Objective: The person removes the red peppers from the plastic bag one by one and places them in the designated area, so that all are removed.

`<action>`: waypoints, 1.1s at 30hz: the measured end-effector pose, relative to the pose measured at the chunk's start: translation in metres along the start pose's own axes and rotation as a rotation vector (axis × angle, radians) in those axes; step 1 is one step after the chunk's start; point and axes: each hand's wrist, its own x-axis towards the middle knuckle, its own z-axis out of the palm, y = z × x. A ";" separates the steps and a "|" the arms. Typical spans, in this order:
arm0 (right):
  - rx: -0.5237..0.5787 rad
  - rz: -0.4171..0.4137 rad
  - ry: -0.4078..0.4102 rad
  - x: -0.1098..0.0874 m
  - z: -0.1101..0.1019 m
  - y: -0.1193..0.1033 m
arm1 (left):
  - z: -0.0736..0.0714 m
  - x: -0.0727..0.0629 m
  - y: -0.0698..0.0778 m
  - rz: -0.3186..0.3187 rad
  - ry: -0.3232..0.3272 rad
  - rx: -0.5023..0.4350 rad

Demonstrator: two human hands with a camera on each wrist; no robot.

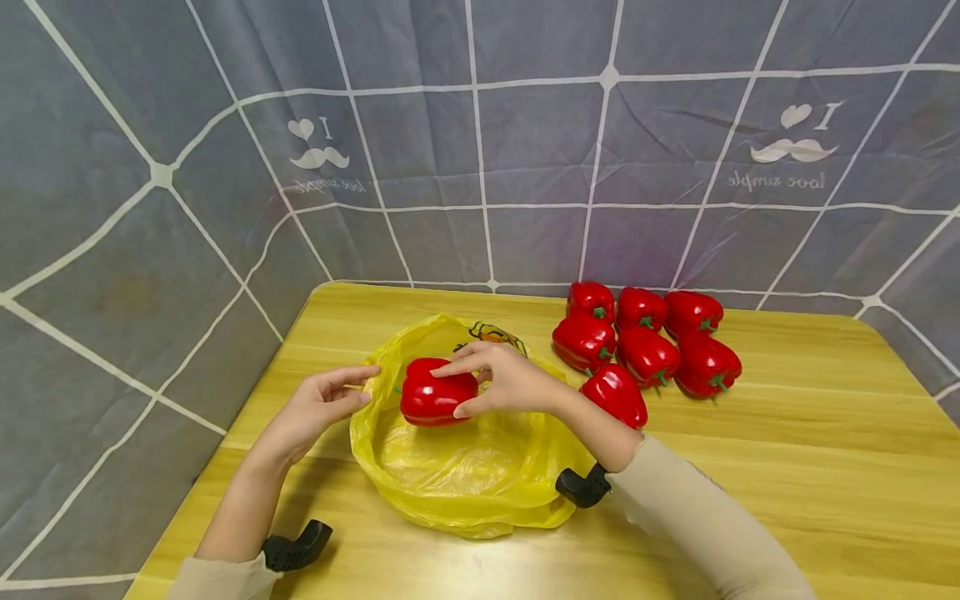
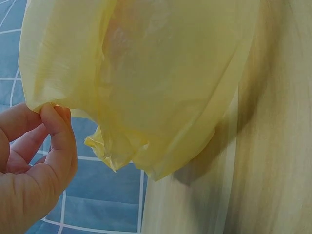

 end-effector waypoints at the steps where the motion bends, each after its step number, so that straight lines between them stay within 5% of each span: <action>1: 0.005 -0.002 0.002 -0.002 -0.001 -0.001 | 0.000 0.000 0.000 0.000 0.000 0.005; 33: -0.034 -0.048 0.099 -0.061 -0.039 -0.005 | 0.000 0.002 -0.007 0.011 -0.014 0.017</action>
